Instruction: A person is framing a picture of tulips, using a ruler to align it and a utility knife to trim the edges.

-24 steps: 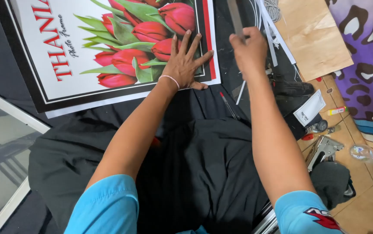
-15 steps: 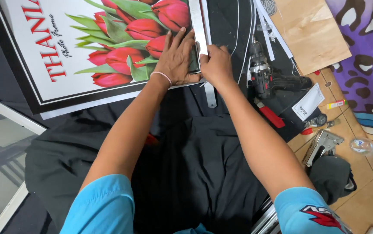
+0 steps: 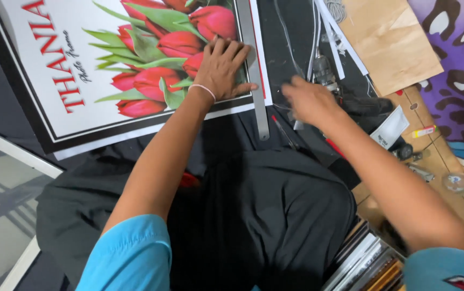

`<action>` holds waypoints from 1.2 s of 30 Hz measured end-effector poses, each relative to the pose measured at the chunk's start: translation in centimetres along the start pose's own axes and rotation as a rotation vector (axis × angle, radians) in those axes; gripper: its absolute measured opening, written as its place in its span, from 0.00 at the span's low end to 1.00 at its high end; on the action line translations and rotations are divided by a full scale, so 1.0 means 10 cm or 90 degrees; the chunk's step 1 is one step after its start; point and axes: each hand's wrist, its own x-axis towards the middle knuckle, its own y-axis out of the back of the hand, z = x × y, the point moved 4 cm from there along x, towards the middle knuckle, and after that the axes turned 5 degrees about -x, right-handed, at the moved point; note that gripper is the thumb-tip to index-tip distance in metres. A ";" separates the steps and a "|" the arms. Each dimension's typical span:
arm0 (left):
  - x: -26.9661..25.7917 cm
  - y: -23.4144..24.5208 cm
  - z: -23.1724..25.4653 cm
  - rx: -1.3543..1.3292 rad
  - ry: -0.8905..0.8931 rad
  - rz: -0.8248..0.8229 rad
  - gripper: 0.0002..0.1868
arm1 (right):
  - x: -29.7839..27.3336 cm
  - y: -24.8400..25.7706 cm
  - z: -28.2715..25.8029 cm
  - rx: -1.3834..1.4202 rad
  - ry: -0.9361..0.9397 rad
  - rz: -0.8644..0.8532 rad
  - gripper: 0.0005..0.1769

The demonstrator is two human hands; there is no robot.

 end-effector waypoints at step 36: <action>0.05 -0.06 -0.06 -0.116 0.047 0.027 0.47 | 0.45 0.02 -0.15 0.313 -0.048 0.419 0.04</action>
